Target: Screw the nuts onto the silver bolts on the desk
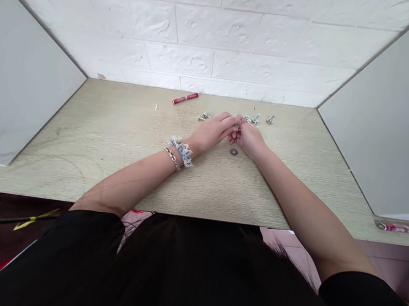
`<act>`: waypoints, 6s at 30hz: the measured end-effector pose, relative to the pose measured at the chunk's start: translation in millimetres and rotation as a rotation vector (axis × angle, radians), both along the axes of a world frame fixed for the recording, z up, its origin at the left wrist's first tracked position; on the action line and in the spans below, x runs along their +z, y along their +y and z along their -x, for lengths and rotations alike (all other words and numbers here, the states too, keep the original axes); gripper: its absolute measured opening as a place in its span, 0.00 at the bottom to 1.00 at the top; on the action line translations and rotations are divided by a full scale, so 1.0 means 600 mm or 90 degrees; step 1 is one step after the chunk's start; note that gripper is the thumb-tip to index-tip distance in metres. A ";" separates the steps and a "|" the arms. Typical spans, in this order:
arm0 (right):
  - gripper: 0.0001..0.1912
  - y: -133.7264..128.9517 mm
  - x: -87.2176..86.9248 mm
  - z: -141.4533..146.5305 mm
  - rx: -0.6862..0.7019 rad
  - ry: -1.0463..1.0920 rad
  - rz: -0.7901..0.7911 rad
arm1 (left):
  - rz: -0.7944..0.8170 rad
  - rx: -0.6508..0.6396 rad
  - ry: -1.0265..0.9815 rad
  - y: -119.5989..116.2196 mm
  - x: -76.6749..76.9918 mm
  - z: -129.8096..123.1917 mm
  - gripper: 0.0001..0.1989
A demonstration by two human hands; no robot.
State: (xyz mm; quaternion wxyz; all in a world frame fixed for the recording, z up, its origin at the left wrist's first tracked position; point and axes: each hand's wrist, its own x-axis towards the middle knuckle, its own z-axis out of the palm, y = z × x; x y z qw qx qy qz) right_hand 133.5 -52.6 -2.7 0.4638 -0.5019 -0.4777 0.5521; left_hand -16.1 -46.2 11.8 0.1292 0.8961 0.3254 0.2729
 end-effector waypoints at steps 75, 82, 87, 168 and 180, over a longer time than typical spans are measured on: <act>0.13 -0.013 0.022 0.003 -0.014 0.061 0.037 | 0.075 0.115 -0.050 0.015 -0.013 -0.002 0.10; 0.14 -0.012 0.022 0.004 -0.013 0.055 0.042 | 0.068 0.113 -0.050 0.014 -0.013 -0.002 0.10; 0.13 -0.013 0.023 0.002 -0.009 0.055 0.038 | 0.063 0.115 -0.046 0.012 -0.011 -0.001 0.10; 0.16 -0.009 0.016 0.003 -0.021 0.062 0.019 | 0.064 0.104 -0.047 0.014 -0.010 -0.003 0.12; 0.19 -0.007 0.018 0.005 -0.029 0.049 0.038 | 0.057 0.098 -0.072 0.015 -0.014 -0.004 0.11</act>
